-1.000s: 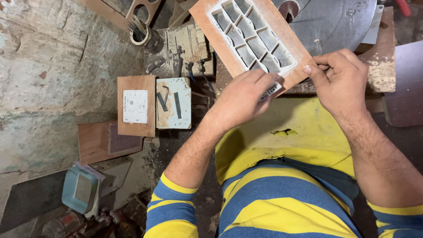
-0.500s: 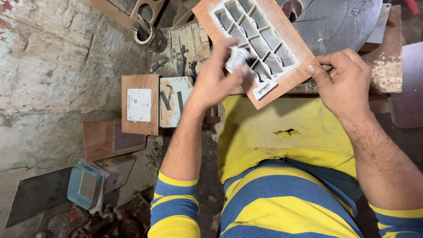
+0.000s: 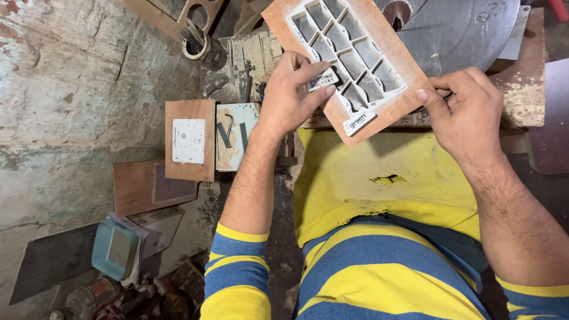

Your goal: The person cuts a decorative pattern out of a wooden board using a scroll saw, holding the board flat on the saw table and guiding it through the blade. They rotate and reposition the board repeatedly to follow the drawn lines, cutting out multiple openings, then set the finished board aside and brush off their clothing.

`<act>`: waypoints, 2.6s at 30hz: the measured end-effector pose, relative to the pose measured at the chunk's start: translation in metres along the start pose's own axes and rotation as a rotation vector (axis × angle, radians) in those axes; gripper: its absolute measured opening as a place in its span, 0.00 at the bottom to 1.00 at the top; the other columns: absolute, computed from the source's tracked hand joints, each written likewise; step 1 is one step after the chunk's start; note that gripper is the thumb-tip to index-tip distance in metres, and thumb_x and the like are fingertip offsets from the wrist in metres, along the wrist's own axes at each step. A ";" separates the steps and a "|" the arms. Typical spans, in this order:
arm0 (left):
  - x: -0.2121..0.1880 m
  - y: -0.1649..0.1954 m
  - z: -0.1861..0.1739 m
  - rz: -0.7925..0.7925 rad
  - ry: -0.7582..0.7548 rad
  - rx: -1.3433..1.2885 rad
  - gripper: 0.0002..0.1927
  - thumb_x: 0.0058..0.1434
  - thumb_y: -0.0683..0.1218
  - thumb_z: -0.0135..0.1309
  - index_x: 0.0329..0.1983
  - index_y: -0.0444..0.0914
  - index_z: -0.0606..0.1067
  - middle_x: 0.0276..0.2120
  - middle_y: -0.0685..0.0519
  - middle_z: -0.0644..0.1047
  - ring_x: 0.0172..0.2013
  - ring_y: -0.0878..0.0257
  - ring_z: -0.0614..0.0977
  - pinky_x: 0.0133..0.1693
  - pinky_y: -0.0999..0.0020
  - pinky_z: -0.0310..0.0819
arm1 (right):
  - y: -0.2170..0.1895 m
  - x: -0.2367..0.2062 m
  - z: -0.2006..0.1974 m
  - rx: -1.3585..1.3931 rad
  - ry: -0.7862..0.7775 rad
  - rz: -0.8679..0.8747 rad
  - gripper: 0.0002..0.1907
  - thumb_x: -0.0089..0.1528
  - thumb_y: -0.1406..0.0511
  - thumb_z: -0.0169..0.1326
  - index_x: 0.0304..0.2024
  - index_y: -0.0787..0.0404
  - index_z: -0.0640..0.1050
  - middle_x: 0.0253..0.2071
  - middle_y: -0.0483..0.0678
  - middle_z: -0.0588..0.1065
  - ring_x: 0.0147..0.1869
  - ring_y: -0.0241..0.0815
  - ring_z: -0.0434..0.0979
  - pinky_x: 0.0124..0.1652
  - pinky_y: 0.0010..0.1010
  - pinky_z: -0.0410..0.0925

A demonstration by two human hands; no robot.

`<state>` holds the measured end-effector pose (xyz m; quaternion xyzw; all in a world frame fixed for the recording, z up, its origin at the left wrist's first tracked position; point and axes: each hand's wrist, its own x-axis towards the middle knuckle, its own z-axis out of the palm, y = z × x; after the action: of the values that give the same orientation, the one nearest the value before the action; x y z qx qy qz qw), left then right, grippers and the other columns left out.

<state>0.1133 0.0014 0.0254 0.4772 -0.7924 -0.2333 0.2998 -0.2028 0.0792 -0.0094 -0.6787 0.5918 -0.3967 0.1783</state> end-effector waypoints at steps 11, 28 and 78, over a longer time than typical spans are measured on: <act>0.007 -0.005 -0.013 0.042 -0.016 0.083 0.19 0.54 0.44 0.72 0.49 0.44 0.83 0.40 0.53 0.76 0.41 0.58 0.80 0.44 0.64 0.78 | -0.001 -0.001 0.001 0.015 0.012 -0.012 0.07 0.71 0.71 0.66 0.45 0.69 0.80 0.41 0.51 0.74 0.37 0.35 0.75 0.37 0.25 0.69; 0.046 -0.005 -0.051 0.121 -0.186 -0.063 0.31 0.61 0.28 0.52 0.66 0.42 0.73 0.57 0.48 0.75 0.51 0.62 0.83 0.49 0.69 0.82 | -0.008 0.000 -0.003 -0.004 0.007 0.018 0.08 0.71 0.70 0.68 0.45 0.68 0.80 0.40 0.50 0.74 0.34 0.35 0.73 0.36 0.27 0.68; 0.049 -0.095 0.002 -0.543 0.326 -0.932 0.16 0.68 0.46 0.52 0.53 0.30 0.77 0.36 0.48 0.83 0.31 0.62 0.84 0.30 0.63 0.81 | -0.030 -0.020 0.008 0.416 0.201 0.225 0.06 0.65 0.72 0.57 0.43 0.69 0.77 0.48 0.43 0.68 0.43 0.28 0.75 0.40 0.21 0.73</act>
<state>0.1527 -0.0835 -0.0253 0.5110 -0.3980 -0.5508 0.5265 -0.1764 0.1034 0.0005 -0.5144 0.5838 -0.5533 0.2973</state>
